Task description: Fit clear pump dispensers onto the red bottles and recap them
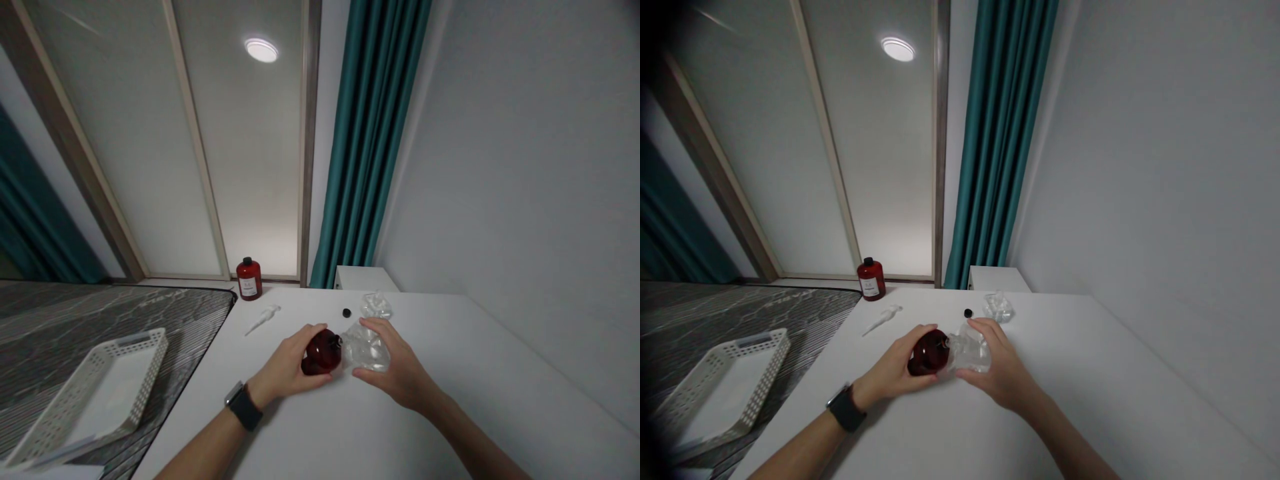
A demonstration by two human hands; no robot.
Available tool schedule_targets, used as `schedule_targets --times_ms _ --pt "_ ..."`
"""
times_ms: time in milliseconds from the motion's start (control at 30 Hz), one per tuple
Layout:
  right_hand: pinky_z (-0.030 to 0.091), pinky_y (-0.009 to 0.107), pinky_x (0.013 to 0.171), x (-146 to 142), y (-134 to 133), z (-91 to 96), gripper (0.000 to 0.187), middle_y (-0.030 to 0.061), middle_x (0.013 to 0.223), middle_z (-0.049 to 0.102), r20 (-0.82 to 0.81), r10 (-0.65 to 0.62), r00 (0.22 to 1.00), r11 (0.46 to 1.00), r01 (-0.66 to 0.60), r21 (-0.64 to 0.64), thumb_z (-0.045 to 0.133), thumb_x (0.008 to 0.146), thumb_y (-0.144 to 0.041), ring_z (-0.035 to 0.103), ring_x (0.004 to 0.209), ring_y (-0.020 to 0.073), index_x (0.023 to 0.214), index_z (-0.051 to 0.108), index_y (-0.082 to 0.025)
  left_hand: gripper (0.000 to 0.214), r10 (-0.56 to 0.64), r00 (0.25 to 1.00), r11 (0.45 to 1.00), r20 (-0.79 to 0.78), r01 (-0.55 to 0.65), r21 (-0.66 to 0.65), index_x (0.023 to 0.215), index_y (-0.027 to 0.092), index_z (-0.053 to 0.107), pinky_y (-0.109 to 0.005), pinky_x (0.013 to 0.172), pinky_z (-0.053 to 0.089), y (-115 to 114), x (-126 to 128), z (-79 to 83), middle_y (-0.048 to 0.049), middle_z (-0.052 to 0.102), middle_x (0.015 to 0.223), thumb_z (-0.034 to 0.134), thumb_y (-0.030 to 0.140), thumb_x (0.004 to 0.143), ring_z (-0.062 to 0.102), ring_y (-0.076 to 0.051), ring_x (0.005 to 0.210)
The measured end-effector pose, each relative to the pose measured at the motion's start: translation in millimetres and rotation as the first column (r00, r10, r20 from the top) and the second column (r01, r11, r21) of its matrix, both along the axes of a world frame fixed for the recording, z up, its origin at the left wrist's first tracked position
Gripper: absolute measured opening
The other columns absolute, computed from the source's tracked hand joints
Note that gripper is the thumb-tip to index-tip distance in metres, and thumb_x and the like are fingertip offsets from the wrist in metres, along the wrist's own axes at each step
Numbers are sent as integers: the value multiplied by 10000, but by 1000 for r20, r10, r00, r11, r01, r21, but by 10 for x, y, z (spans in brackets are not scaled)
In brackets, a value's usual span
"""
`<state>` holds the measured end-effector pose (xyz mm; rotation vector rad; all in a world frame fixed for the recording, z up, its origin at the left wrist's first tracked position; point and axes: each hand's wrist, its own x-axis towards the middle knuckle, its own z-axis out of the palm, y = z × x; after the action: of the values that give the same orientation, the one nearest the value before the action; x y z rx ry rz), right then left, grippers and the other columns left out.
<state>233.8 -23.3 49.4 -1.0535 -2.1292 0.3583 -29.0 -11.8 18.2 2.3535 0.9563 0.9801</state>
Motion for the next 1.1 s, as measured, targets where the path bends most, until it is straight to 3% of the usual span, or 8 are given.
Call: schedule_targets --times_ms 733,1100 --pt "453 503 1093 -39 58 161 702 181 1350 551 68 61 996 997 -64 47 799 738 -317 529 1288 320 1349 479 -181 788 30 993 999 111 -27 -26 1421 216 337 -467 1083 433 1 16 -161 -144 540 1379 745 361 764 550 -301 1257" --pt "451 509 1090 -49 74 202 699 192 1349 556 92 73 993 995 -78 56 793 741 -321 525 1292 331 1351 488 -166 783 60 991 997 124 -54 -54 1414 187 359 -493 1102 419 -17 19 -147 -167 542 1378 733 420 766 542 -314 1267"
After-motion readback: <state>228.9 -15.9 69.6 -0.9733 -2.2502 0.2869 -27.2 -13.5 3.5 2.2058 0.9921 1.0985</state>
